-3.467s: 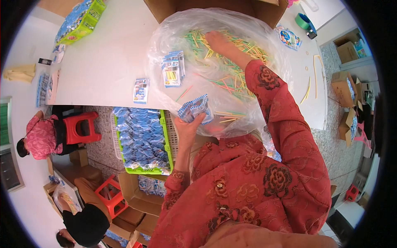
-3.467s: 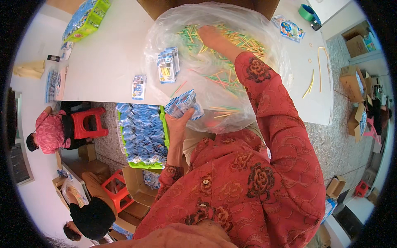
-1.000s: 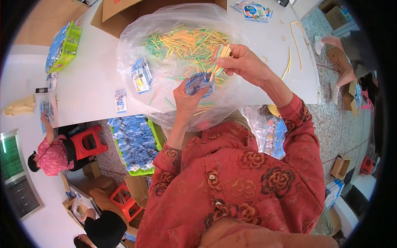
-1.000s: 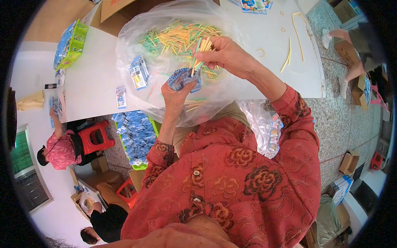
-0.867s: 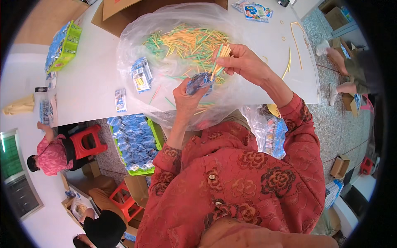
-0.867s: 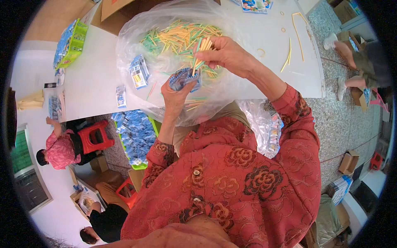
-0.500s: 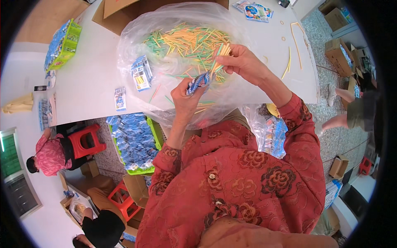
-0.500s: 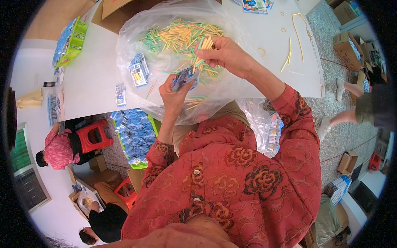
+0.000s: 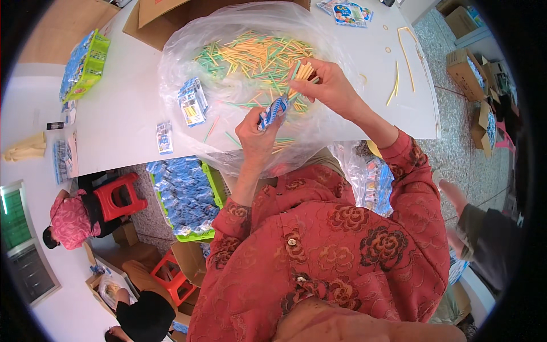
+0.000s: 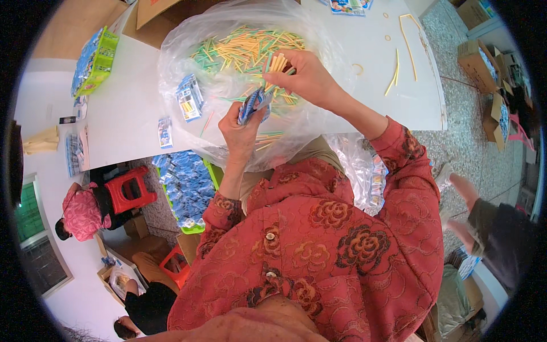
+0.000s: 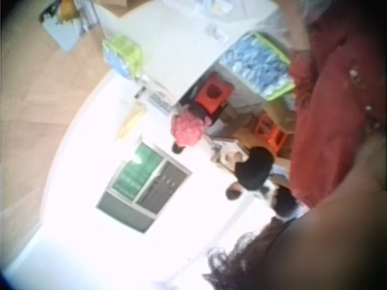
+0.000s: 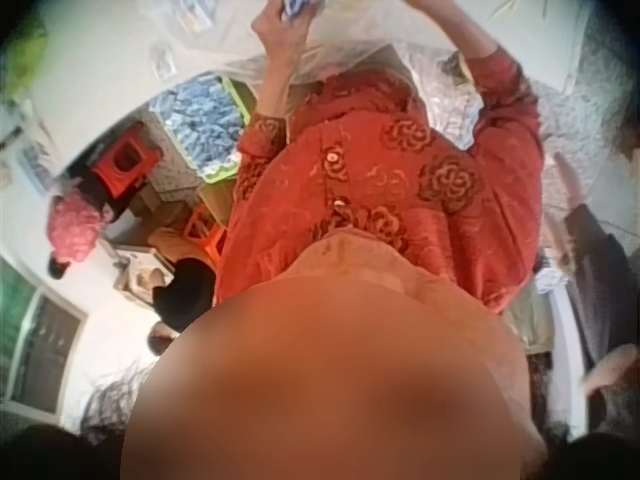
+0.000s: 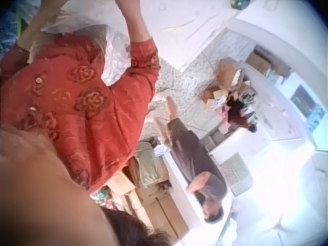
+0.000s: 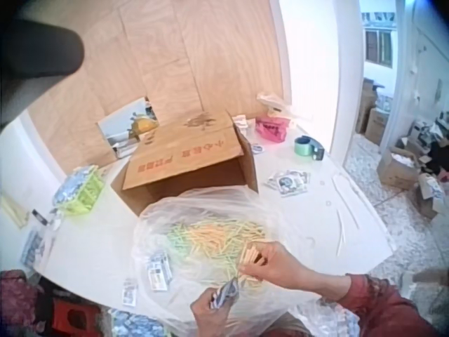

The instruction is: Packing small plastic components into individual plastic bags and placing them into a box.

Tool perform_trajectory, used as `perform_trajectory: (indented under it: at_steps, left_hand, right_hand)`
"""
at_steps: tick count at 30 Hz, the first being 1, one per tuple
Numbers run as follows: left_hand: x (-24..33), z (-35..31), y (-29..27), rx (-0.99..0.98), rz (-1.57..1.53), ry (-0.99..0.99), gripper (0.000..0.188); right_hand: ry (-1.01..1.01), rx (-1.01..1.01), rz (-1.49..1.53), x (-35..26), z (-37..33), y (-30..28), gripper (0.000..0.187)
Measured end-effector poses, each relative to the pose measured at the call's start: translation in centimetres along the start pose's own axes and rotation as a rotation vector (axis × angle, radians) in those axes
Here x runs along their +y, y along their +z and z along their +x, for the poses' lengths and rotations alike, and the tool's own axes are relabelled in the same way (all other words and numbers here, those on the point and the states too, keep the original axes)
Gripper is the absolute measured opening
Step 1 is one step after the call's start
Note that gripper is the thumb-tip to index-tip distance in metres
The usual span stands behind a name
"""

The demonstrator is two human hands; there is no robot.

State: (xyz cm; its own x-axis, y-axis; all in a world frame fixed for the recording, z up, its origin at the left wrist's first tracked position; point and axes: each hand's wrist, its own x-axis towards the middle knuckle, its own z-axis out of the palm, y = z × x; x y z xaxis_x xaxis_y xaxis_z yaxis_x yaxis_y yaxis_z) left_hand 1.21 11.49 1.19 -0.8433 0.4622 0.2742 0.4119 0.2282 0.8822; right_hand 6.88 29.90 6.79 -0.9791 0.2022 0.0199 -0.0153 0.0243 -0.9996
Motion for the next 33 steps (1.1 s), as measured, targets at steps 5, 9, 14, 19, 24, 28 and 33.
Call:
perform_trajectory:
  at_steps: [5, 9, 14, 19, 24, 28, 33]
  left_hand:
    - [-0.1, -0.1, 0.5, -0.002, -0.255, -0.145, 0.014]
    - [0.4, 0.0, 0.6, -0.044, -0.379, -0.208, 0.017]
    - [0.4, 0.3, 0.5, -0.062, -0.481, -0.283, 0.025]
    - [1.1, 0.7, 0.5, -0.096, -0.509, -0.275, 0.028]
    - [0.9, 1.1, 0.7, -0.148, -0.586, -0.281, 0.028]
    - [1.1, 1.2, 0.8, -0.18, -0.641, -0.274, 0.028]
    - [1.0, 1.2, 0.3, -0.14, -0.777, -0.314, 0.031]
  right_hand:
    - [-0.088, 0.092, -0.136, -0.7, -0.7, 1.0, 0.013]
    - [-0.177, 0.098, -0.173, -0.5, -0.9, 1.5, 0.012]
    - [-0.3, 0.006, -0.419, -0.6, -0.8, 1.5, 0.013]
    - [-0.234, -0.011, -0.401, -1.3, -0.4, 1.0, 0.014]
    - [-0.44, 0.013, -0.558, -1.1, 0.2, 0.6, 0.019]
    - [-0.537, 0.042, -0.737, -1.0, 0.5, 0.5, 0.022]
    - [-0.235, -0.033, -0.161, -1.4, 0.7, 0.7, 0.024]
